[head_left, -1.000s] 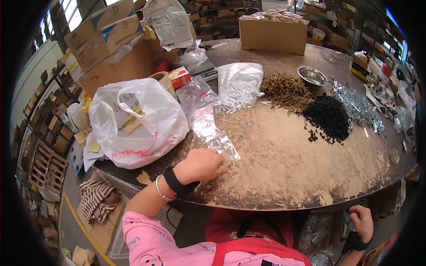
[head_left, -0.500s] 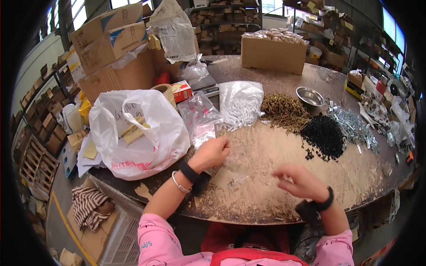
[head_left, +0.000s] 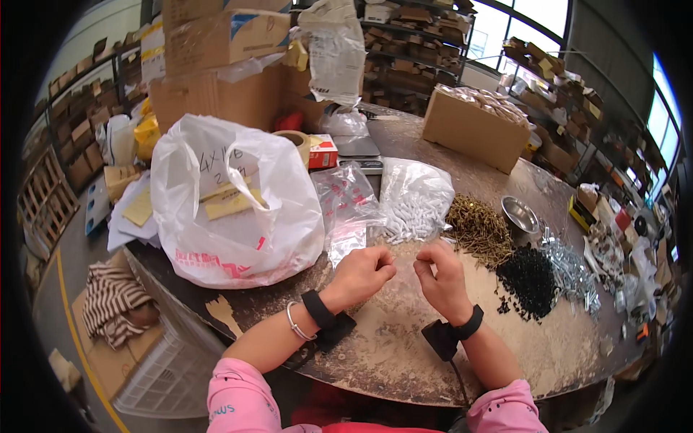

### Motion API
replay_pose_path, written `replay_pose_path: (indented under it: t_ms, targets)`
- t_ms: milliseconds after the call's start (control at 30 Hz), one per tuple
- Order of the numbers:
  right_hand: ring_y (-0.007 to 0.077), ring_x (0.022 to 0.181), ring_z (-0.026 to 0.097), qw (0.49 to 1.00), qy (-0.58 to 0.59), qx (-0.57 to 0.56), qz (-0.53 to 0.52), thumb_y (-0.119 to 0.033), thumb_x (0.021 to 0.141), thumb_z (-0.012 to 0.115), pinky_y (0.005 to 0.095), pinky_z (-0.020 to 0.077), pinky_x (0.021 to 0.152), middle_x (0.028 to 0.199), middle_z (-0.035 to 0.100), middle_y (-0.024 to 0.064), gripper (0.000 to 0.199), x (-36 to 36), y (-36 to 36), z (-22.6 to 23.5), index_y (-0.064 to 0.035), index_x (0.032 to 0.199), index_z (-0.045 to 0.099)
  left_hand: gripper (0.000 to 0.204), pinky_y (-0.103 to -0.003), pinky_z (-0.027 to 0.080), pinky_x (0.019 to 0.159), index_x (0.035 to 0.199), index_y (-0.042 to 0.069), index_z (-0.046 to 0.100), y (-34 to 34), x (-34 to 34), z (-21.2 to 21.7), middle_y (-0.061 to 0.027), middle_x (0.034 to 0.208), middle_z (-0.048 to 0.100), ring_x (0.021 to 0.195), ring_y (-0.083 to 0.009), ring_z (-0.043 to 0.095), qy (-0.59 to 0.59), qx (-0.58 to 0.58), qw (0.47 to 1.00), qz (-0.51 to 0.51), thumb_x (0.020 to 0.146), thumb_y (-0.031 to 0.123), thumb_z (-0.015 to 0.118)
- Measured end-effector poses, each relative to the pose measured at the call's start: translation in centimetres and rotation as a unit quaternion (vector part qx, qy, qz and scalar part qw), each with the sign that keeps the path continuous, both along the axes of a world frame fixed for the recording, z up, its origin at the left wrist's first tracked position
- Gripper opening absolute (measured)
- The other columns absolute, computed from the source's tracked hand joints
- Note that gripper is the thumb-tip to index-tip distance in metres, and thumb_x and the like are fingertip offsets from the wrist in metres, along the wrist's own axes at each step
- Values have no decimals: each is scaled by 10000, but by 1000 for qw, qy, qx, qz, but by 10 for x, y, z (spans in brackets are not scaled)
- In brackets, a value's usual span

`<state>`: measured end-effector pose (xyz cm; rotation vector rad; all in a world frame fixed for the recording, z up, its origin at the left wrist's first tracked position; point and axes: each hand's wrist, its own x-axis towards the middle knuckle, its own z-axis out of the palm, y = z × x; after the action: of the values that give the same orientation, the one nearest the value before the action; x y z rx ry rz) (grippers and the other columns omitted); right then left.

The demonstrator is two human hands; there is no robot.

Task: Sorting small black and silver hardware components on a workbench and placing them into individual small plastic bags.

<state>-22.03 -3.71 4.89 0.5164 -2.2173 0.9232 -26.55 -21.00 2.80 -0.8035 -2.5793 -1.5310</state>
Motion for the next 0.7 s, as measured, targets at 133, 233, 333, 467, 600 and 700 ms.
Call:
replay_pose_path:
  t_ms: [133,233,333,467,600,700]
  targets:
    - [140,639,577,951,-261,-144,79,-91,816,617,275,461,591,713,609,77,118,0,0,-14,16,857,594,179,-327,464,551,761,40,611,6,7,2,-81,652,618,599,-215,596,15,30,999,3,753,213,656]
    - [76,686,566,926,-313,-169,125,-101,881,549,216,466,617,758,607,32,124,0,-3,-16,19,882,578,182,-256,444,522,742,-3,577,9,12,0,-47,632,606,564,-90,557,26,39,999,-13,779,153,665]
    - [78,681,566,904,-345,-210,141,-125,899,524,220,471,609,740,605,26,156,-1,0,-16,17,867,581,159,-246,453,520,757,-9,575,8,10,-2,-43,624,613,574,-73,563,-57,127,988,-71,791,127,650]
    - [106,632,582,881,-374,-266,117,-114,885,524,233,457,557,705,616,50,147,3,-5,-9,5,819,579,133,-268,457,509,764,-11,554,10,1,-14,-57,593,601,561,-96,575,-153,216,956,-123,800,102,616]
    - [274,588,594,979,-157,118,-58,-53,798,553,337,465,524,704,613,92,44,3,2,-11,-14,800,574,148,-313,448,507,748,-12,529,12,5,-2,-113,587,576,530,-183,581,113,3,992,61,791,113,596]
    - [295,628,588,979,-117,149,-77,-35,760,563,356,461,528,787,616,89,58,8,1,-1,-49,817,568,155,-330,440,508,766,-18,532,8,5,-6,-150,597,560,513,-235,563,100,20,994,45,782,124,591]
